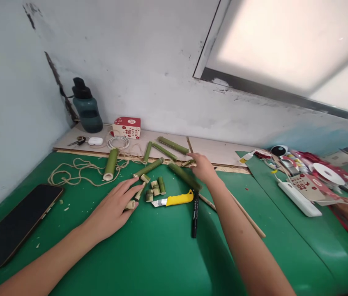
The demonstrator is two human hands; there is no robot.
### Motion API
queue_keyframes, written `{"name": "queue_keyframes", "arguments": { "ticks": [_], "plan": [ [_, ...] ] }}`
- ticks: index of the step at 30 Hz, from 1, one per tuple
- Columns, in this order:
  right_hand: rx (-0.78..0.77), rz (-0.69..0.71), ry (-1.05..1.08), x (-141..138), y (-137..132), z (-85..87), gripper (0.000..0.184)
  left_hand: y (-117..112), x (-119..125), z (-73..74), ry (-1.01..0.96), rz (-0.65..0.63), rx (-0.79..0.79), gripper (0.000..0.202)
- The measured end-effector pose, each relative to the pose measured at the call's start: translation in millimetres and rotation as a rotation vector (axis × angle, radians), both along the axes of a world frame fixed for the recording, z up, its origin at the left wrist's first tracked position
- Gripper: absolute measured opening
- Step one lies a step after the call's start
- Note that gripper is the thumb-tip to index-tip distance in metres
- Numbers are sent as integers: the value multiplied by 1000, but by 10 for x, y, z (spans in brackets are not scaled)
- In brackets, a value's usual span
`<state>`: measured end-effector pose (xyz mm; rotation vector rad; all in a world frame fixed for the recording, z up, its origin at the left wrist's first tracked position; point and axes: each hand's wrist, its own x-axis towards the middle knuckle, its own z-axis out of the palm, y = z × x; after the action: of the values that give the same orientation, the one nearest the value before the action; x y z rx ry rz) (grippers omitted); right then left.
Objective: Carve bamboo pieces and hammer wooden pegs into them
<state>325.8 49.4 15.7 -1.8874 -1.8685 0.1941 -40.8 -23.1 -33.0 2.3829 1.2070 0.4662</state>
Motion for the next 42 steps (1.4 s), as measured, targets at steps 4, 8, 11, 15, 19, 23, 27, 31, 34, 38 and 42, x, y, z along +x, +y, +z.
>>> {"name": "queue_keyframes", "arguments": {
  "ticks": [4, 8, 11, 15, 19, 23, 27, 31, 34, 38, 42],
  "plan": [
    [52, 36, -25, -19, 157, 21, 23, -15, 15, 25, -27, -4, -6, 49],
    [288, -5, 32, -339, -72, 98, 18, -30, 36, 44, -53, -14, -23, 52],
    [447, 31, 163, -785, -418, 74, 23, -56, 50, 83, -106, -26, 23, 74],
    [610, 370, 468, -1411, -844, -23, 28, -127, 54, 218, -348, -35, 246, 54],
    [605, 544, 509, -1668, -1004, -90, 45, -188, 50, 357, -592, -31, 463, 41],
    [595, 632, 516, -1674, -1030, -148, 46, -214, 52, 405, -605, -69, 537, 35],
    [583, 654, 509, -1670, -1055, -144, 39, -230, 63, 368, -598, -114, 539, 29],
    [565, 663, 471, -1671, -1083, -150, 28, -233, 69, 319, -572, -120, 528, 27],
    [539, 700, 428, -1672, -1113, -202, 23, -234, 72, 303, -569, -111, 537, 20],
    [487, 706, 323, -1636, -1097, -182, 31, -276, 61, 299, -711, -90, 479, 16],
    [454, 614, 170, -1349, -998, 102, 28, -348, 54, 276, -952, -27, 413, 17]
  ]
}}
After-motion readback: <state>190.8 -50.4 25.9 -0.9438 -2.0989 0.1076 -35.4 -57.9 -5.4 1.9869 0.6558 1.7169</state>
